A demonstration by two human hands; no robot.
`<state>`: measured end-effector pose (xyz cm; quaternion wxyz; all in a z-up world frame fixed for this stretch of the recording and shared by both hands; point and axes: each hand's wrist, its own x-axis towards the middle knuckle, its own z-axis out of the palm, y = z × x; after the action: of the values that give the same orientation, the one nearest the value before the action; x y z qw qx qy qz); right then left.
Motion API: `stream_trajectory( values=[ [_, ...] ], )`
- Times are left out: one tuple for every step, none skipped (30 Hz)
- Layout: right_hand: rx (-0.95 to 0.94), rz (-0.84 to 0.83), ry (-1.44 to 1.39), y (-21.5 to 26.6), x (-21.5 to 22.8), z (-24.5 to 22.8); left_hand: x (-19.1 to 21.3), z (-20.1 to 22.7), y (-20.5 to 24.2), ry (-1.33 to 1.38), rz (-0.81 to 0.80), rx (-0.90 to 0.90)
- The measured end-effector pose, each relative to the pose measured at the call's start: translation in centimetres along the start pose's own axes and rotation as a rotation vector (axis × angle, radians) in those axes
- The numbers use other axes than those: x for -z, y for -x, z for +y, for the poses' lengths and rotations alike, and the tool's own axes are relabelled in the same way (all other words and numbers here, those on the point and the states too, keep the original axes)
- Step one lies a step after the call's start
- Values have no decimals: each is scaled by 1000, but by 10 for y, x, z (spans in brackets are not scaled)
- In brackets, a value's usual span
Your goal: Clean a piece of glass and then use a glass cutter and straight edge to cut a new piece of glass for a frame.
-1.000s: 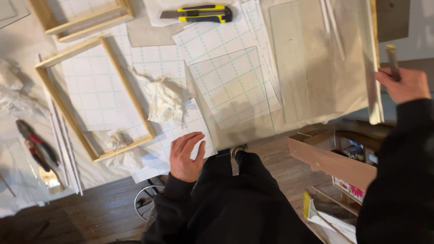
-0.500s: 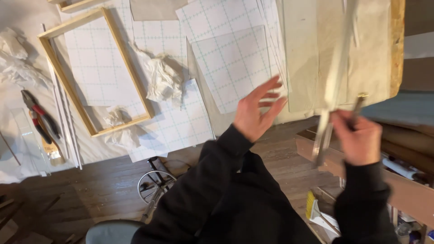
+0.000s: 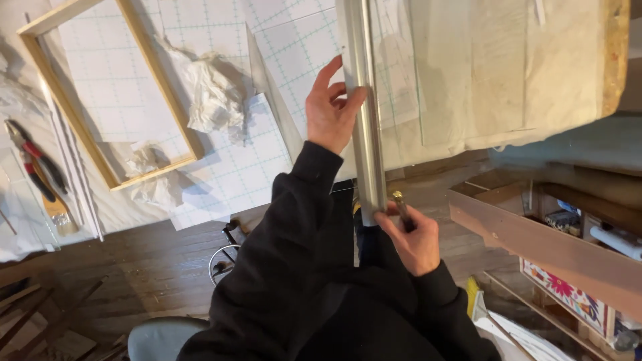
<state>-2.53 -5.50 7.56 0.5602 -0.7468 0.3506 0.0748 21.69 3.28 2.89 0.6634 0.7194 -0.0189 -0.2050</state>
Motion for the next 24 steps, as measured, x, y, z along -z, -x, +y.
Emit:
stream_trajectory(
  values=[
    [-17,3,-27,5,-4,9,1,-1,-1,-30,13,-22],
    [-15,-9,-29,6,-6,12,-1,0,-1,-36,24,-20],
    [-16,17,-123,8,-7,14,-4,1,-1,-159,30,-14],
    [-18,43,-218,10,-7,16,-8,2,-1,-283,36,-7],
    [-17,45,-217,10,-7,16,-8,3,0,-281,35,-8],
    [-22,56,-217,9,-7,14,-8,4,1,-436,46,-76],
    [-26,70,-216,7,-6,13,-10,6,1,-589,56,-147],
    [-25,76,-215,5,-6,16,-10,5,-2,-585,53,-150],
    [-19,69,-217,5,-6,19,-10,3,-2,-748,60,-273],
    [-14,63,-220,5,-6,21,-9,1,-2,-909,66,-398],
    [-13,60,-222,3,-7,22,-9,-6,-5,-912,68,-397],
    [-8,66,-200,0,-8,23,-8,-13,-9,-988,43,-475],
    [-8,72,-177,0,-8,23,-8,-20,-11,-1063,14,-550],
    [-11,69,-177,0,-9,24,-6,-23,-11,-1065,13,-545],
    [-25,60,-222,-1,-8,25,-7,-25,-12,-1055,-22,-558],
    [-40,51,-267,-3,-7,25,-7,-28,-12,-1046,-57,-570],
    [-39,50,-265,-5,-6,28,-7,-28,-15,-1045,-56,-570],
    [-34,58,-248,-7,-6,32,-6,-28,-17,-1051,-75,-571],
    [-34,66,-232,-6,-5,35,-6,-28,-17,-1058,-98,-568],
    [-40,65,-230,-5,-5,37,-5,-28,-15,-1058,-101,-563],
    [-26,64,-215,-7,-4,38,-5,-28,-15,-1073,-112,-568],
    [-12,64,-199,-8,-4,39,-5,-27,-16,-1088,-123,-574],
    [-11,62,-199,-9,-4,41,-5,-28,-18,-1088,-122,-573],
    [16,58,-209,-11,-5,42,-5,-28,-19,-1107,-128,-581]
  ],
)
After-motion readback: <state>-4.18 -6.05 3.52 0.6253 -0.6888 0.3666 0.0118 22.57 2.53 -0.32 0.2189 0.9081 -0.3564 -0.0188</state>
